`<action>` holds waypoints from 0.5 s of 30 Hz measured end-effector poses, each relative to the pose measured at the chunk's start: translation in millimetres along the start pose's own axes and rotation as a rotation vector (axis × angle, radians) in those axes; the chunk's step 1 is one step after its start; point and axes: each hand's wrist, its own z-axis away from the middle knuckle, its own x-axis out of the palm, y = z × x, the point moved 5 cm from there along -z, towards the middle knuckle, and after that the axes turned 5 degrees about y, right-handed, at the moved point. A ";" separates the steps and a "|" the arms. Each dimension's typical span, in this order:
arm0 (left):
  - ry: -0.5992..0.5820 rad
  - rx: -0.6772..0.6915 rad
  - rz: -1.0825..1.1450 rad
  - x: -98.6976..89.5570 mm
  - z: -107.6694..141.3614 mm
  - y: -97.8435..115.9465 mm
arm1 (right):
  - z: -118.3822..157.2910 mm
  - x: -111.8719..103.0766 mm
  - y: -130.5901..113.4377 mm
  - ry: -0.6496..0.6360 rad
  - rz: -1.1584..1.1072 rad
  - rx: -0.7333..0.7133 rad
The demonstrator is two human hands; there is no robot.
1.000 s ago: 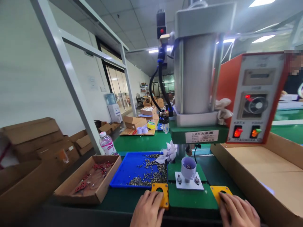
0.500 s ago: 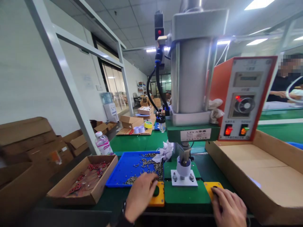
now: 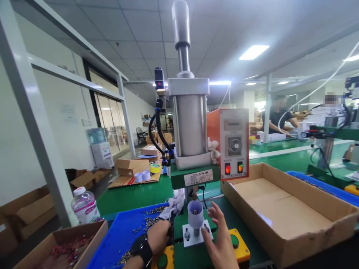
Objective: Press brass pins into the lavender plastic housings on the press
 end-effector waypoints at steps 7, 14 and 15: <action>0.075 -0.041 0.005 1.5 3.1 -2.1 | -25.1 36.9 -41.2 0.012 -0.336 0.105; 0.117 -0.033 0.022 11.1 -1.5 -8.2 | 47.7 27.2 -56.0 0.288 -0.286 0.075; 0.120 -0.018 0.022 11.7 -2.4 -7.6 | 58.2 25.3 -61.0 0.278 -0.289 0.047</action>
